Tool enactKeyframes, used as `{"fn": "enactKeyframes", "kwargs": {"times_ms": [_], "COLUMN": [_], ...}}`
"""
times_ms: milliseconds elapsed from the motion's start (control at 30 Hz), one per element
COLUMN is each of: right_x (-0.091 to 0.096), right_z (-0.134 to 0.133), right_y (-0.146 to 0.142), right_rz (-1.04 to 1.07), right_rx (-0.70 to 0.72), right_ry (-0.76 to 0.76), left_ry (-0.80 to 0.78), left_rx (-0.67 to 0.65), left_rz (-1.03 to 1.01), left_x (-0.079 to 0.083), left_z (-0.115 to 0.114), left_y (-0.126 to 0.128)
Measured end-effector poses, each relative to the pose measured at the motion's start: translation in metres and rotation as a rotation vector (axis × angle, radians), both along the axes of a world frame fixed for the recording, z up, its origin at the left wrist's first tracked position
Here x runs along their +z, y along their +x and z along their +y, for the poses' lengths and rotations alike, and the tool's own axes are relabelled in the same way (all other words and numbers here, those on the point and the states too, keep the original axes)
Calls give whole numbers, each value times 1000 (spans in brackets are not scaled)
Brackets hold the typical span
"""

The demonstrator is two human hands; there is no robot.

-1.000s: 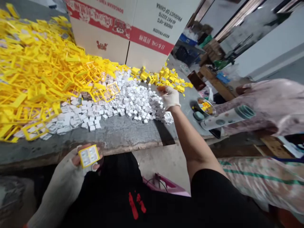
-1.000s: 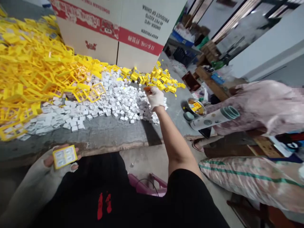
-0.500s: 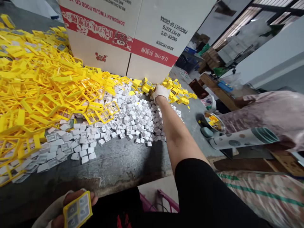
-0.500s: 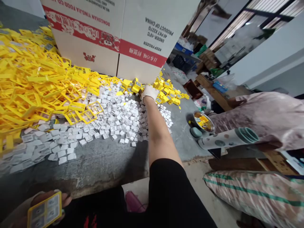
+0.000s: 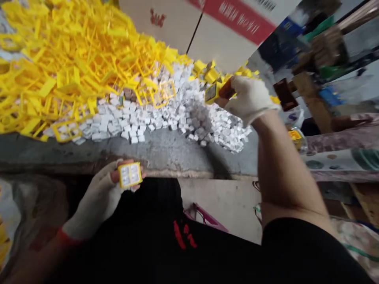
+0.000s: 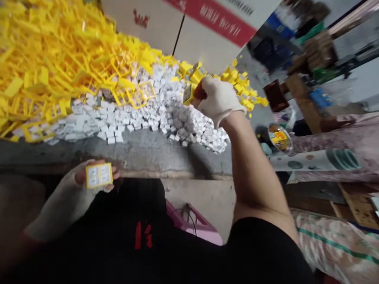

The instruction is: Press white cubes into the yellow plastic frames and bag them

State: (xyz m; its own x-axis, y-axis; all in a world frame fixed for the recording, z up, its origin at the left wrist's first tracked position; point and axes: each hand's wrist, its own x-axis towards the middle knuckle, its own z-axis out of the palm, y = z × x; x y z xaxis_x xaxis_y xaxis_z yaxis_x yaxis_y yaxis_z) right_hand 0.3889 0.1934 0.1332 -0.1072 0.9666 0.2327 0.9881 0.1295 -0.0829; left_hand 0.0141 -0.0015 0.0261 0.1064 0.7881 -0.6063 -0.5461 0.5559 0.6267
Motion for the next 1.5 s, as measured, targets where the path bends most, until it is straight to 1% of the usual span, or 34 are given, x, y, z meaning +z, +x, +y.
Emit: {"fn": "enactKeyframes", "kwargs": {"times_ms": [33, 67, 133, 167, 233, 267, 333, 400, 467, 500, 567, 633, 700, 767, 833, 900, 933, 1033, 1133, 1300, 1500], "right_x": [-4, -10, -28, -38, -51, -54, -52, -48, -49, -53, -66, -76, -77, -69, -57, -49, -48, -52, -58, -61, -64], "right_z": [-21, -42, -78, -93, -110, -113, -111, -102, -93, -90, -89, -97, -114, -136, -158, -173, -177, -182, -182, -185, -192], "right_y": [-12, -25, -58, -74, -100, -107, -107, -93, -75, -68, -61, -65, -76, -89, -100, -107, -109, -114, -113, -112, -117], "right_rz": [-24, -64, -148, -188, -215, -200, -123, -32, -8, -25, -76, -61, 45, 214, 369, 441, 447, 448, 467, 436, 450], "right_rx": [134, 286, 511, 581, 636, 651, 652, 564, 444, 399, 373, 392, 451, 553, 668, 747, 764, 764, 779, 771, 850], "right_ry": [-9, -17, -66, -94, -135, -150, -184, -195, -187, -193, -240, -254, -201, -153, -144, -133, -123, -92, -108, -119, 5], "left_ry": [105, 156, 204, 204, 217, 234, 257, 258, 242, 237, 238, 243, 248, 247, 251, 258, 261, 252, 247, 254, 282], "left_rx": [6, 8, 9, 9, 5, 3, 15, 37, 53, 55, 60, 57, 38, 10, -6, -1, 6, 12, 0, -8, 42], "left_rz": [12, 6, -19, -31, -40, -42, -49, -60, -60, -57, -51, -46, -40, -34, -40, -53, -58, -42, -30, -41, -9], "left_x": [4, 7, 10, 10, 9, 8, 6, 6, 8, 8, 10, 11, 14, 19, 24, 29, 31, 34, 34, 32, 30], "left_z": [-2, -5, -14, -19, -30, -36, -45, -51, -54, -55, -55, -56, -57, -59, -61, -63, -63, -65, -67, -68, -70], "left_y": [5, 9, 16, 18, 21, 21, 20, 18, 17, 17, 18, 21, 23, 26, 29, 31, 32, 34, 36, 41, 42]}}
